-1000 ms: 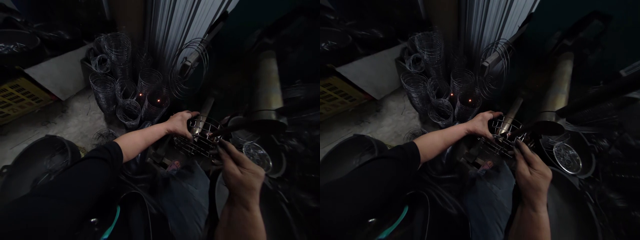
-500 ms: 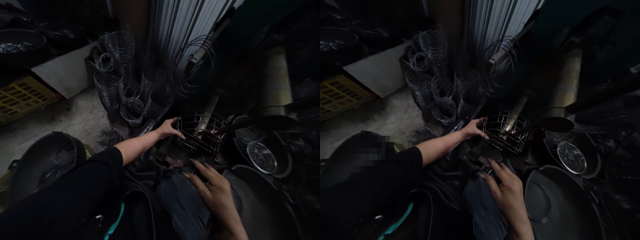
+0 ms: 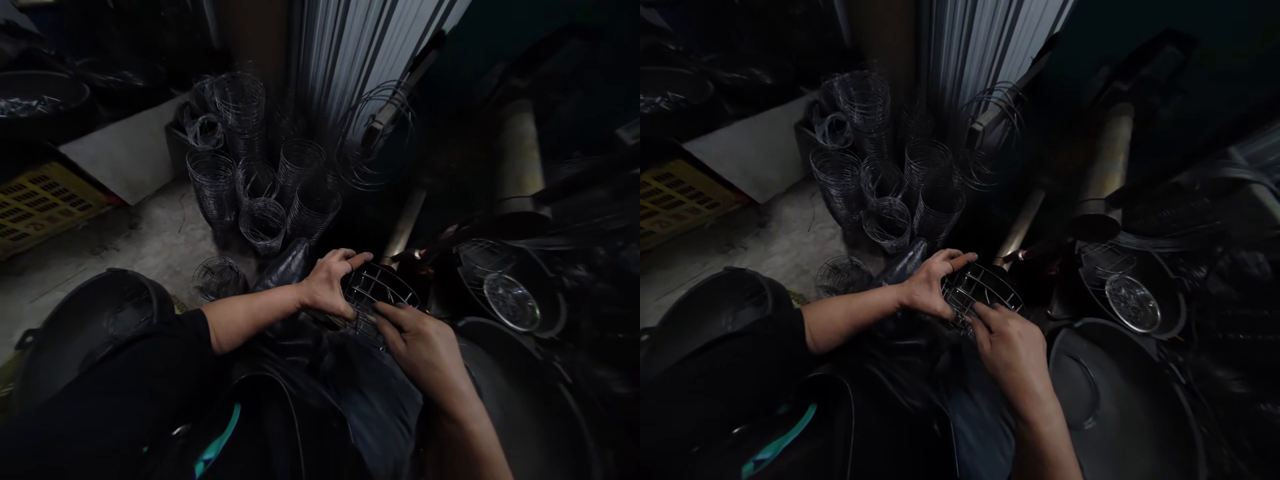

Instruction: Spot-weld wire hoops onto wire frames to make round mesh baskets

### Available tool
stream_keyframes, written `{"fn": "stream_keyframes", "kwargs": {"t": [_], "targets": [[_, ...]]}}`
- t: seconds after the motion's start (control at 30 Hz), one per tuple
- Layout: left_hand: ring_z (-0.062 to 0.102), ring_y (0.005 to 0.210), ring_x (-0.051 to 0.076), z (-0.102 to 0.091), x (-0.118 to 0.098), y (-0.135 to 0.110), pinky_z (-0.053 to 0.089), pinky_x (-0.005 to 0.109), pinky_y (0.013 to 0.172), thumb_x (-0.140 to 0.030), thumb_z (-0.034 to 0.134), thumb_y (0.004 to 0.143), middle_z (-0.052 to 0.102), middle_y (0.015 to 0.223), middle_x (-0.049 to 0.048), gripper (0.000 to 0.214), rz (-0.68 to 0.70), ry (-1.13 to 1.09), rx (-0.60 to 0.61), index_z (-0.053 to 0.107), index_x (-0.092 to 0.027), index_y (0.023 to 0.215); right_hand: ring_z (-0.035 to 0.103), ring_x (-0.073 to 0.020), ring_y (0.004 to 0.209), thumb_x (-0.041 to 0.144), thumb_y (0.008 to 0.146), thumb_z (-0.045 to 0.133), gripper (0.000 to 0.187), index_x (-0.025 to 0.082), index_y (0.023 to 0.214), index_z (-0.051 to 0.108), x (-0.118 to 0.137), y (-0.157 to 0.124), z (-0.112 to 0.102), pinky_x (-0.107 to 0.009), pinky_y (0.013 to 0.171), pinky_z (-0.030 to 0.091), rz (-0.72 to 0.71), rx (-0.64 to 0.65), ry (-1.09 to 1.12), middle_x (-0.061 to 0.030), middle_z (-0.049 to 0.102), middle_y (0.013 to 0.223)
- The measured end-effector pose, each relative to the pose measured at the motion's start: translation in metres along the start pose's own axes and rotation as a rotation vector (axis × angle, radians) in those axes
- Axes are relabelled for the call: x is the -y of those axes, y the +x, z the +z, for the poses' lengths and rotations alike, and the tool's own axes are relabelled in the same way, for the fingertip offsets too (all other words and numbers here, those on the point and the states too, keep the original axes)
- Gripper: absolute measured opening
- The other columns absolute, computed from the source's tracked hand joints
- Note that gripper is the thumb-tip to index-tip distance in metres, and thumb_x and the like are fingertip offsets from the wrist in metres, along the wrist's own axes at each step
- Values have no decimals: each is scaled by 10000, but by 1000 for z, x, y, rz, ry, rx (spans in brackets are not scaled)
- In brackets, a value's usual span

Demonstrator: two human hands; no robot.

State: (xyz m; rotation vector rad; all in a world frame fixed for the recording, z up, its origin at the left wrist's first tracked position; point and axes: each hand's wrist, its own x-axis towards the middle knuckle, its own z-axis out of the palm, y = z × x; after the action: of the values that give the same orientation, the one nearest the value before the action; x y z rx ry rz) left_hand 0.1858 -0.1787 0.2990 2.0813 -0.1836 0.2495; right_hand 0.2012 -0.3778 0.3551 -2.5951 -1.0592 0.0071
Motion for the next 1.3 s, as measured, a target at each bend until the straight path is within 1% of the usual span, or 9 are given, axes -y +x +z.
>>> {"fn": "stream_keyframes", "kwargs": {"t": [0.13, 0.27, 0.37, 0.43, 0.57, 0.67, 0.87, 1.07, 1.3], "targets": [[492, 1224, 347, 6, -2, 7, 422, 511, 1044, -414, 843, 385, 492, 1303, 151, 1083, -30, 28, -8, 492, -192, 1385, 627, -264, 840, 201, 866, 519, 317, 141, 1112, 710, -3, -11, 2, -357, 681, 462, -146, -13, -279, -87, 729, 888], [508, 1211, 337, 12, -4, 17, 429, 507, 1037, -461, 828, 405, 491, 1301, 153, 1071, -25, 12, -16, 491, -190, 1385, 570, -222, 763, 164, 902, 493, 282, 150, 1091, 701, -10, -13, 7, -330, 652, 391, -165, -134, -249, -49, 716, 806], [506, 1212, 340, 16, -4, 24, 430, 495, 1039, -467, 829, 397, 492, 1297, 153, 1080, -22, 10, -52, 495, -179, 1382, 561, -240, 809, 185, 911, 500, 292, 110, 1131, 676, -16, -11, 9, -352, 670, 361, -142, -185, -313, -62, 723, 880], [497, 1220, 343, 18, -4, 28, 423, 501, 1044, -437, 830, 385, 486, 1307, 153, 1085, -21, 22, -68, 493, -182, 1383, 557, -250, 810, 171, 909, 500, 286, 100, 1121, 679, -18, -8, 9, -361, 670, 346, -133, -194, -355, -64, 719, 865], [490, 1224, 343, 19, -3, 33, 424, 520, 1035, -414, 809, 397, 485, 1308, 158, 1059, -24, 17, -61, 492, -178, 1381, 546, -208, 731, 177, 928, 515, 220, 127, 1021, 708, -27, -3, 12, -329, 647, 359, -201, -311, -213, -44, 680, 723], [505, 1202, 329, 19, -3, 37, 432, 505, 1030, -417, 805, 402, 499, 1290, 144, 1042, -26, -3, -76, 500, -190, 1373, 553, -189, 703, 171, 910, 566, 176, 113, 995, 709, -37, 0, 15, -318, 651, 397, -256, -384, -117, -55, 683, 736], [501, 1214, 337, 17, -2, 50, 426, 505, 1046, -392, 823, 398, 492, 1294, 158, 1047, -33, -46, -76, 508, -155, 1368, 589, -179, 717, 148, 887, 598, 164, 123, 998, 715, -51, 10, 15, -316, 684, 458, -257, -385, -28, -65, 704, 790], [501, 1218, 334, 16, -2, 64, 442, 507, 1032, -381, 841, 384, 496, 1296, 118, 1050, -64, -62, -85, 507, -225, 1367, 606, -183, 729, 176, 887, 600, 159, 144, 965, 734, -60, 26, 6, -316, 689, 497, -262, -394, -11, -64, 708, 782], [552, 1142, 298, 16, 1, 70, 466, 456, 1017, -337, 848, 373, 535, 1248, 98, 1024, -102, -86, -65, 541, -205, 1340, 596, -178, 710, 214, 894, 603, 156, 153, 951, 735, -61, 31, 3, -307, 659, 510, -265, -407, 20, -50, 713, 764]]}}
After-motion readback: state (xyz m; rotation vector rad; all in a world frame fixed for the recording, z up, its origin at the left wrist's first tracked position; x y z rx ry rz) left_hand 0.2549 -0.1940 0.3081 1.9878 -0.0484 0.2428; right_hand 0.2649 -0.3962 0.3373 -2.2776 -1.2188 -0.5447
